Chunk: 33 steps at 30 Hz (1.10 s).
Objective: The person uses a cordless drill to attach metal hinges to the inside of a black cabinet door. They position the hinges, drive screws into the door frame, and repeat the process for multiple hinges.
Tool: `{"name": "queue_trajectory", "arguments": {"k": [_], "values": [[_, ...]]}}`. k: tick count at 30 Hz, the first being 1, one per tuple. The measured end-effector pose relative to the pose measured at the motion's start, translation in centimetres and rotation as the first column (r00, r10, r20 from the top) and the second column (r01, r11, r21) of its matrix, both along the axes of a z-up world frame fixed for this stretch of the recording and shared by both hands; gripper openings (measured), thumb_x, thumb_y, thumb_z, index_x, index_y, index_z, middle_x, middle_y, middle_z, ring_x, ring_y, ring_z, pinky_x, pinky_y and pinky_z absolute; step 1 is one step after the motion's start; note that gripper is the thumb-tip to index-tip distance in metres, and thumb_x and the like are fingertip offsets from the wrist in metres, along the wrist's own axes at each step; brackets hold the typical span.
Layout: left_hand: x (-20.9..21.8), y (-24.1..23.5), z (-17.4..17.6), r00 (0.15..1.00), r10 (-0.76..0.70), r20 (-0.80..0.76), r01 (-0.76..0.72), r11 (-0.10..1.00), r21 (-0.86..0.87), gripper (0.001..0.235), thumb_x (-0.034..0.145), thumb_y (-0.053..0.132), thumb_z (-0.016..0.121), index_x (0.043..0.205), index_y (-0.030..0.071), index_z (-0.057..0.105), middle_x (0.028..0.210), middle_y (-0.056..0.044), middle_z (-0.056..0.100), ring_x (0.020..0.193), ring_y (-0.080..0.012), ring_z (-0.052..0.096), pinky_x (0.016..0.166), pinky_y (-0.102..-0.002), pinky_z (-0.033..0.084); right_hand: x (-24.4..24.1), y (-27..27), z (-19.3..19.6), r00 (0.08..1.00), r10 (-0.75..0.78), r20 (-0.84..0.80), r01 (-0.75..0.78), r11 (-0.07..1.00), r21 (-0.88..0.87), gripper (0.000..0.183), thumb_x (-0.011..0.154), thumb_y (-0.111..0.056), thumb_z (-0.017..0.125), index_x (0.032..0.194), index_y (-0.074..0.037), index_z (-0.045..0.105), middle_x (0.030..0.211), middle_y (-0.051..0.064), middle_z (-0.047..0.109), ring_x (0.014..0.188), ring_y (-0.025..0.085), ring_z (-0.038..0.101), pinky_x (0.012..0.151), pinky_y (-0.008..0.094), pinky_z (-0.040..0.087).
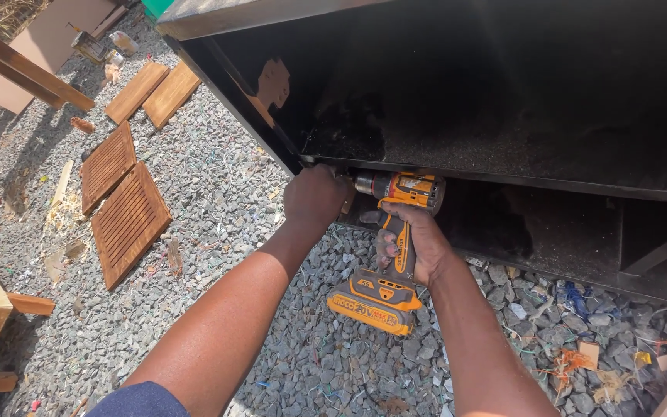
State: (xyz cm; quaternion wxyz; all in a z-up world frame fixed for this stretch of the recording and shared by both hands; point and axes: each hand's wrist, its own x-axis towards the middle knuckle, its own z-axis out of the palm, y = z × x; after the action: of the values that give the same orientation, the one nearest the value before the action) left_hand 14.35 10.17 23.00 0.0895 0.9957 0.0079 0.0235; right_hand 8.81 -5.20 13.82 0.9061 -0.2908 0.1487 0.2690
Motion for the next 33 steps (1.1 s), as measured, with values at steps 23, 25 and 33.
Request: {"name": "queue_trajectory", "arguments": {"k": [23,25,33], "values": [[-3.8,0.5,-5.4,0.937,0.305,0.167,-0.015,0.516,-0.857,0.023,0.108,0.017,0.042,0.121,0.002,0.055,0.092,-0.014,0.067,0.087,-0.0246,0.071,0.071,-0.041,0.064,1.1,0.2,-1.4,0.997,-0.011,0.078,0.007,0.999,0.05,0.033,0.088,-0.028,0.071,0.107,-0.002,0.064,0.056,0.004,0.045,0.044,0.019,0.048,0.056,0.038,0.042],[-3.4,0.9,-5.6,0.947,0.315,0.055,-0.071,0.376,-0.924,0.026,0.106,0.013,0.039,0.125,0.001,0.052,0.104,-0.016,0.067,0.093,-0.0234,0.072,0.074,-0.039,0.069,1.5,0.9,-1.7,0.998,-0.006,0.066,0.005,1.0,0.024,0.035,0.086,-0.029,0.073,0.106,-0.002,0.066,0.057,0.003,0.044,0.044,0.02,0.047,0.055,0.037,0.042],[-1.4,3.0,-7.5,0.896,0.38,-0.231,-0.272,0.058,-0.96,0.029,0.104,0.014,0.033,0.11,0.0,0.057,0.081,0.0,0.039,0.066,-0.0106,0.051,0.051,-0.028,0.06,2.1,0.9,-2.7,0.998,-0.002,0.064,0.0,0.999,0.032,0.034,0.088,-0.029,0.071,0.107,-0.002,0.064,0.056,0.004,0.042,0.045,0.018,0.046,0.055,0.037,0.04]]}}
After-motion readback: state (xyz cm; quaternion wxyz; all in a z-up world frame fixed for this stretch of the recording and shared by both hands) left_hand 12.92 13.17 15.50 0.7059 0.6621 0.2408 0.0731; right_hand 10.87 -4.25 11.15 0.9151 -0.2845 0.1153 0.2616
